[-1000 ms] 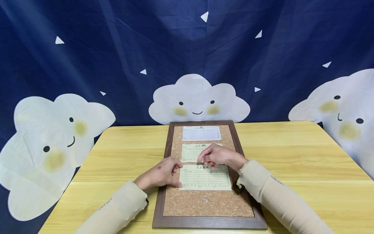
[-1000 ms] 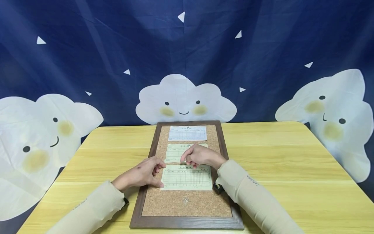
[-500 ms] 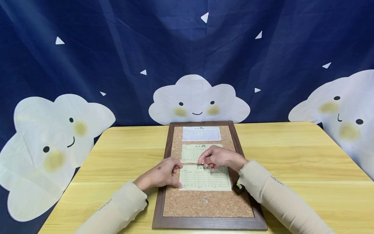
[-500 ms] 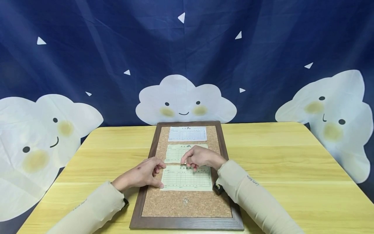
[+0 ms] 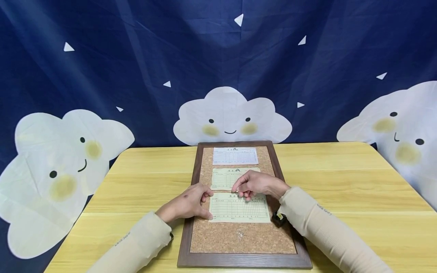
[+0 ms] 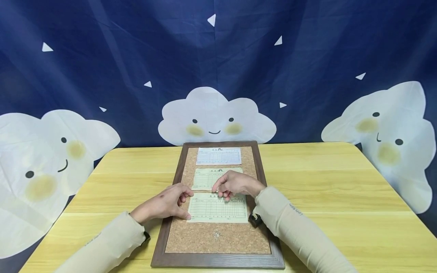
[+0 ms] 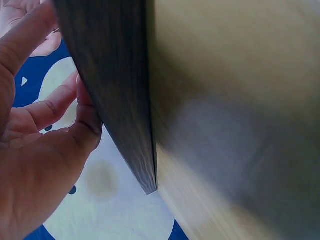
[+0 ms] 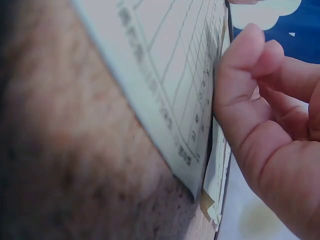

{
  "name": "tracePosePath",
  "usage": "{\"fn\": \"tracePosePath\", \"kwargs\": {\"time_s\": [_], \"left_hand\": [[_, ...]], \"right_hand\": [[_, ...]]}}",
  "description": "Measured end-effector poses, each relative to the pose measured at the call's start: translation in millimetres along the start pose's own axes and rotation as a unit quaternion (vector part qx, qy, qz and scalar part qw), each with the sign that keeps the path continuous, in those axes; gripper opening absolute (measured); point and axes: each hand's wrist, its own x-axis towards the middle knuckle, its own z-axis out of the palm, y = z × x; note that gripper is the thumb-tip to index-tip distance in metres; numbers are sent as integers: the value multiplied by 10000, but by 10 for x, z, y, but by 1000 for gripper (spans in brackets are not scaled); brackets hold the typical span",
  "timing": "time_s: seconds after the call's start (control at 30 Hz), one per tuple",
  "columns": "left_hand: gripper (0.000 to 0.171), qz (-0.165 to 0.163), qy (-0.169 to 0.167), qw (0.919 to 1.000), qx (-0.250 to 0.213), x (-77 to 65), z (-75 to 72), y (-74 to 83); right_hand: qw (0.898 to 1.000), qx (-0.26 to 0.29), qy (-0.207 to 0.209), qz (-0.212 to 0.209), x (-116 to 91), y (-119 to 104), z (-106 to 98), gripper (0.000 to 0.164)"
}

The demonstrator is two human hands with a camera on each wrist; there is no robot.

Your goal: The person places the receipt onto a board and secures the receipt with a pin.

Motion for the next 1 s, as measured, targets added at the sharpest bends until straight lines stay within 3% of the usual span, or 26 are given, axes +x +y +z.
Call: {"fn": "tracePosePath", "kwargs": {"time_s": [0.47, 1.0], "left_hand": [[56, -32, -4, 10000, -42, 0, 1, -4], [57, -89, -38, 9999, -73, 15, -8, -12]], "right_hand": [[10000, -4, -34, 2, 16, 23, 7, 17], [9981, -549, 162, 215, 41, -26, 41, 17]]}}
